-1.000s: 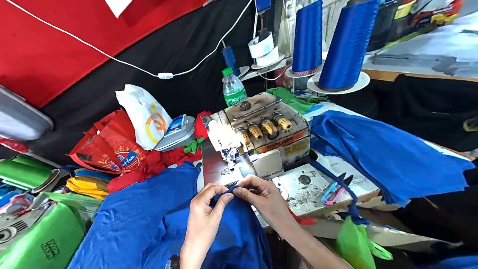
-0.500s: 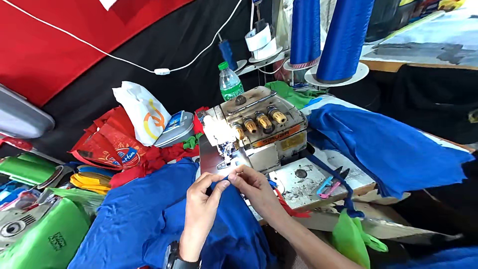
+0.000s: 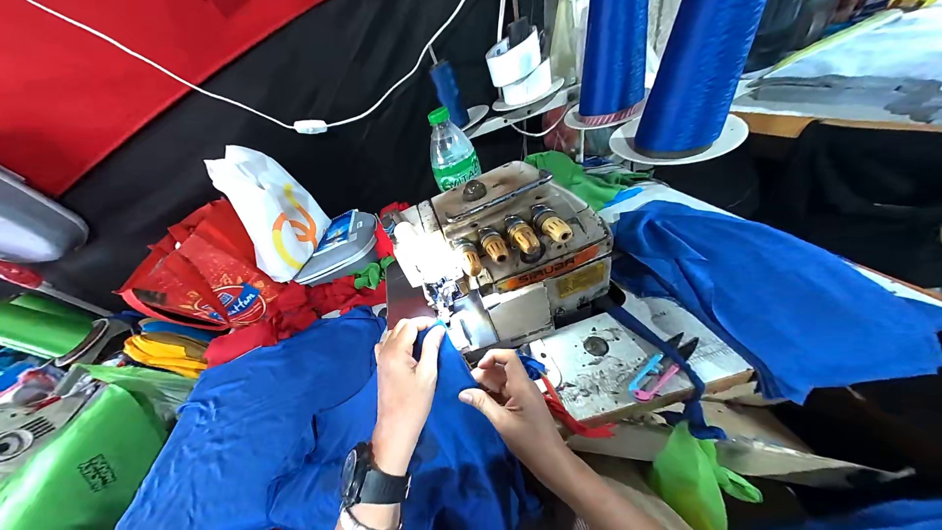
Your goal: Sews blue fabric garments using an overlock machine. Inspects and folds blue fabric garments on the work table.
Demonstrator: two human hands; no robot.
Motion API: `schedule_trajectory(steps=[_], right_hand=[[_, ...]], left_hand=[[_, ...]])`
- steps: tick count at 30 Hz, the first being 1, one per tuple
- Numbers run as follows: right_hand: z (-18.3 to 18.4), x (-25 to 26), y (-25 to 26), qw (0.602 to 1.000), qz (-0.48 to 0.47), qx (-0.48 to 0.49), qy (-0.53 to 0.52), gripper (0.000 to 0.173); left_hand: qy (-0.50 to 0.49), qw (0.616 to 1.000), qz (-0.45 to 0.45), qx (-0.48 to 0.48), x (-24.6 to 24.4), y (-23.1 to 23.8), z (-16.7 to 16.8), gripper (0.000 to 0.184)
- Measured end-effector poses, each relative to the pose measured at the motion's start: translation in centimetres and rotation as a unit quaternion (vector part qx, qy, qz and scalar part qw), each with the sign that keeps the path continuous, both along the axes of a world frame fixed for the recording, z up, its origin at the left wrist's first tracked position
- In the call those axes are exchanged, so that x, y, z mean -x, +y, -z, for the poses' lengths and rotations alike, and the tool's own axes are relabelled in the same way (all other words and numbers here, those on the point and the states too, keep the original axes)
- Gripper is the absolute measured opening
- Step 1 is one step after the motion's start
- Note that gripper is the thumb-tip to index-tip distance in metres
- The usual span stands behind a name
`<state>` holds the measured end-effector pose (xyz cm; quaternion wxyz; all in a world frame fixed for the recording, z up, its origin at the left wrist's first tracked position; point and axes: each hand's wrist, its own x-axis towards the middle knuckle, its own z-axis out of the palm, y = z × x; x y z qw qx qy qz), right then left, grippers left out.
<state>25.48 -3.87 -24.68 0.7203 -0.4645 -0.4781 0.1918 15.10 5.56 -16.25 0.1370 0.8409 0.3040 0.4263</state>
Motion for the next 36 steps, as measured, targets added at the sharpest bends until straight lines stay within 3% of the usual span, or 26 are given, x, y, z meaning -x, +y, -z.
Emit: schedule_trajectory(steps=[8, 11, 15, 20, 25, 36], right_hand=[[1.0, -0.5, 0.0, 0.996, -0.022, -0.065, -0.053, 0.01], [1.1, -0.7, 0.0, 0.994, -0.053, -0.073, -0.055, 0.012], [1.0, -1.1, -0.1, 0.989, -0.112, -0.059, -0.071, 0.017], [0.3, -1.5, -1.3, 0.986, -0.16, -0.035, -0.019, 0.014], [-0.4, -1.7, -2.8, 0.988, -0.152, -0.004, 0.003, 0.011], [-2.1, -3.0, -0.7, 0.986, -0.165, -0.008, 0.017, 0.009]], left_hand=[[0.013, 0.998, -0.033, -0.042, -0.5, 0.2, 0.4, 0.014], [0.007, 0.995, -0.066, -0.069, -0.4, 0.1, 0.5, 0.03], [0.031, 0.99, -0.05, -0.131, -0.3, 0.2, 0.8, 0.01], [0.103, 0.98, -0.029, -0.17, -0.1, -0.5, 1.1, 0.03], [0.142, 0.976, -0.012, -0.164, 0.1, -2.4, 1.8, 0.042], [0.106, 0.988, -0.006, -0.115, 0.0, -0.1, 0.7, 0.033]])
